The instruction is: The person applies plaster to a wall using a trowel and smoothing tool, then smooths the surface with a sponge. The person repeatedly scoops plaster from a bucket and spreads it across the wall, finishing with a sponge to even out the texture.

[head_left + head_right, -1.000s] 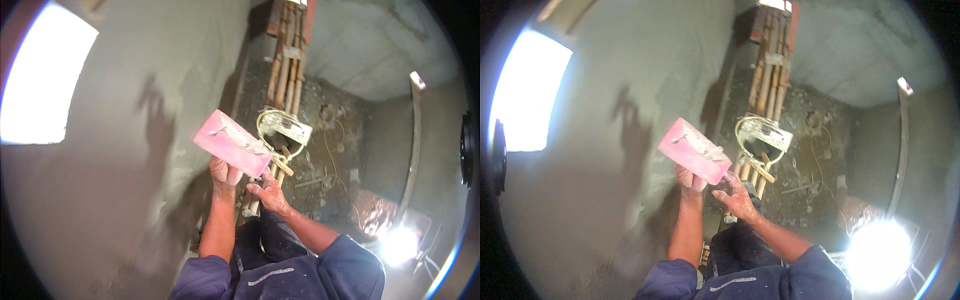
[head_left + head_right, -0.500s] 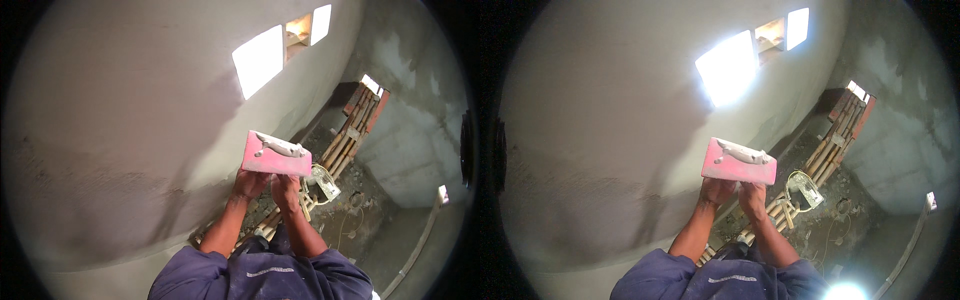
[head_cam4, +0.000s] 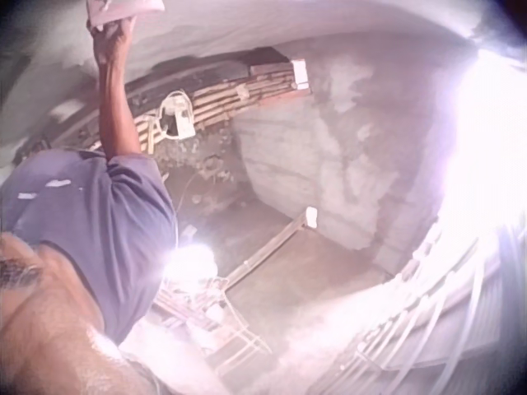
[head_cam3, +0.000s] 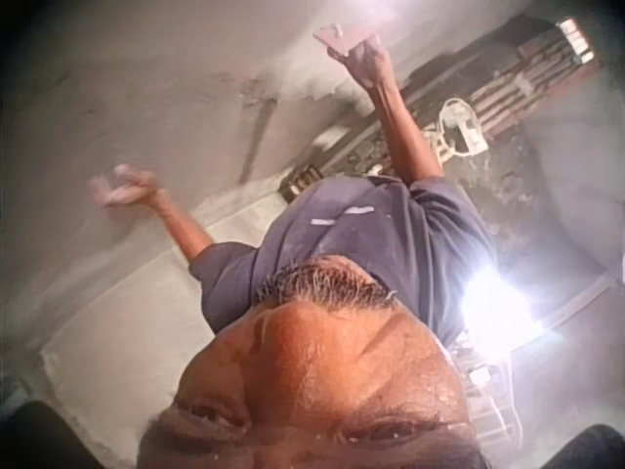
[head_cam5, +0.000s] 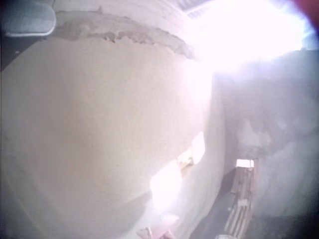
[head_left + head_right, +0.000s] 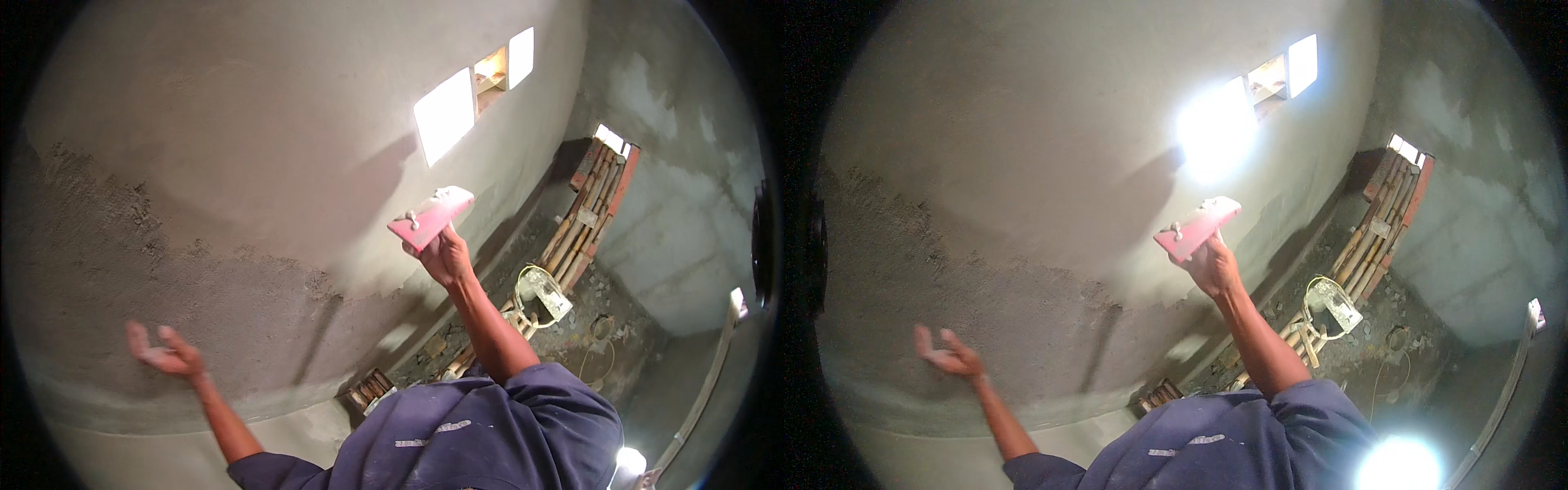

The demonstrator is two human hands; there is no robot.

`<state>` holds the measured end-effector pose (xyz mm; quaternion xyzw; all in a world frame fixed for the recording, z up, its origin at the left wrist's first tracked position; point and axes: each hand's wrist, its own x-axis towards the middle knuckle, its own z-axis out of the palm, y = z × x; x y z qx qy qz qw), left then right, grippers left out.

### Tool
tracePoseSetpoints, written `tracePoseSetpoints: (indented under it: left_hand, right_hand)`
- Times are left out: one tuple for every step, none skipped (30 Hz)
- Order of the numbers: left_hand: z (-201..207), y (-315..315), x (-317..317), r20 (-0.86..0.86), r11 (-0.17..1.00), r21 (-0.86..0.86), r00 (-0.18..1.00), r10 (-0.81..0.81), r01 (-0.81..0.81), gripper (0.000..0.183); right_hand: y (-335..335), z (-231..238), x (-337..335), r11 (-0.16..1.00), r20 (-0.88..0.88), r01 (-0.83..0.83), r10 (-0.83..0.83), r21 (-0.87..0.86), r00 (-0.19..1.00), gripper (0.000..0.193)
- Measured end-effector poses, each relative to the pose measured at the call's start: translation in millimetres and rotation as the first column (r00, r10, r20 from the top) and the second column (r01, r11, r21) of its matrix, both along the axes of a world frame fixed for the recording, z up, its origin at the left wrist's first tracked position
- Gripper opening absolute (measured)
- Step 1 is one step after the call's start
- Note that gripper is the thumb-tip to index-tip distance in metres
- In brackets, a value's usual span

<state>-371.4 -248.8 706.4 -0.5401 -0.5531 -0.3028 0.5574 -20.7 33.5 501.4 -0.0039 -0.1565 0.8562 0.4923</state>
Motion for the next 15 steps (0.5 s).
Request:
tracePoseSetpoints:
  left_hand:
    - [22.7, -8.5, -16.5, -0.087, 0.991, 0.049, 0.988, 0.130, -0.126, 0.047]
    - [45.8, -19.1, -28.2, -0.180, 0.960, 0.112, 0.945, 0.273, -0.256, 0.048]
    - [58.5, -25.5, -40.4, -0.208, 0.941, 0.140, 0.920, 0.333, -0.309, 0.046]
    - [69.7, -31.1, -50.8, -0.236, 0.918, 0.167, 0.889, 0.392, -0.361, 0.045]
    - [77.8, -33.8, -60.8, -0.261, 0.892, 0.197, 0.855, 0.449, -0.408, 0.044]
    - [85.6, -33.4, -69.7, -0.334, 0.894, 0.227, 0.831, 0.444, -0.387, 0.045]
    - [86.8, -30.7, -71.0, -0.353, 0.898, 0.242, 0.829, 0.434, -0.367, 0.045]
    - [86.6, -27.8, -69.3, -0.371, 0.902, 0.258, 0.826, 0.424, -0.347, 0.045]
    - [85.8, -24.3, -68.2, -0.388, 0.905, 0.276, 0.824, 0.414, -0.325, 0.045]
    - [84.0, -23.4, -69.4, -0.368, 0.906, 0.277, 0.836, 0.406, -0.318, 0.045]
    - [82.5, -23.0, -71.0, -0.348, 0.908, 0.280, 0.848, 0.400, -0.313, 0.044]
    - [80.1, -23.6, -72.1, -0.329, 0.909, 0.276, 0.858, 0.394, -0.311, 0.044]
    - [78.1, -25.6, -72.4, -0.330, 0.901, 0.272, 0.847, 0.417, -0.338, 0.043]
    - [77.2, -25.5, -72.0, -0.331, 0.894, 0.271, 0.838, 0.433, -0.355, 0.043]
    - [77.3, -24.0, -72.5, -0.334, 0.888, 0.272, 0.829, 0.449, -0.372, 0.042]
  right_hand:
    - [7.1, -5.3, -2.8, 1.000, 0.010, 0.019, -0.019, 0.024, 1.000, 0.048]
    - [13.1, -8.0, -9.8, 0.999, 0.006, 0.026, -0.026, 0.046, 1.000, 0.047]
    - [19.6, -6.3, -14.9, 0.997, 0.004, 0.036, -0.037, 0.071, 0.999, 0.047]
    - [23.9, 3.3, -17.2, 0.991, -0.013, 0.031, -0.030, 0.128, 0.999, 0.051]
    - [27.8, 12.8, -21.4, 0.987, -0.031, 0.077, -0.073, 0.143, 0.997, 0.048]
    - [30.6, 22.5, -28.0, 0.980, -0.052, 0.125, -0.118, 0.154, 0.992, 0.045]
    - [33.5, 36.0, -31.9, 0.970, -0.067, 0.176, -0.167, 0.167, 0.984, 0.043]
    - [36.5, 49.7, -33.1, 0.961, -0.060, 0.211, -0.204, 0.180, 0.977, 0.046]
    - [47.8, 57.4, -34.3, 0.931, 0.033, 0.239, -0.257, 0.276, 0.966, 0.045]
    - [59.9, 62.7, -34.9, 0.896, 0.128, 0.249, -0.313, 0.367, 0.941, 0.044]
    - [71.0, 68.1, -35.7, 0.856, 0.215, 0.245, -0.372, 0.455, 0.903, 0.044]
    - [73.1, 82.8, -42.1, 0.779, 0.287, 0.358, -0.550, 0.515, 0.784, 0.041]
    - [72.6, 102.6, -54.1, 0.680, 0.339, 0.446, -0.701, 0.582, 0.627, 0.039]
    - [77.9, 115.0, -64.6, 0.675, 0.337, 0.473, -0.713, 0.566, 0.615, 0.035]
    - [84.5, 123.7, -76.3, 0.631, 0.365, 0.462, -0.757, 0.623, 0.542, 0.033]
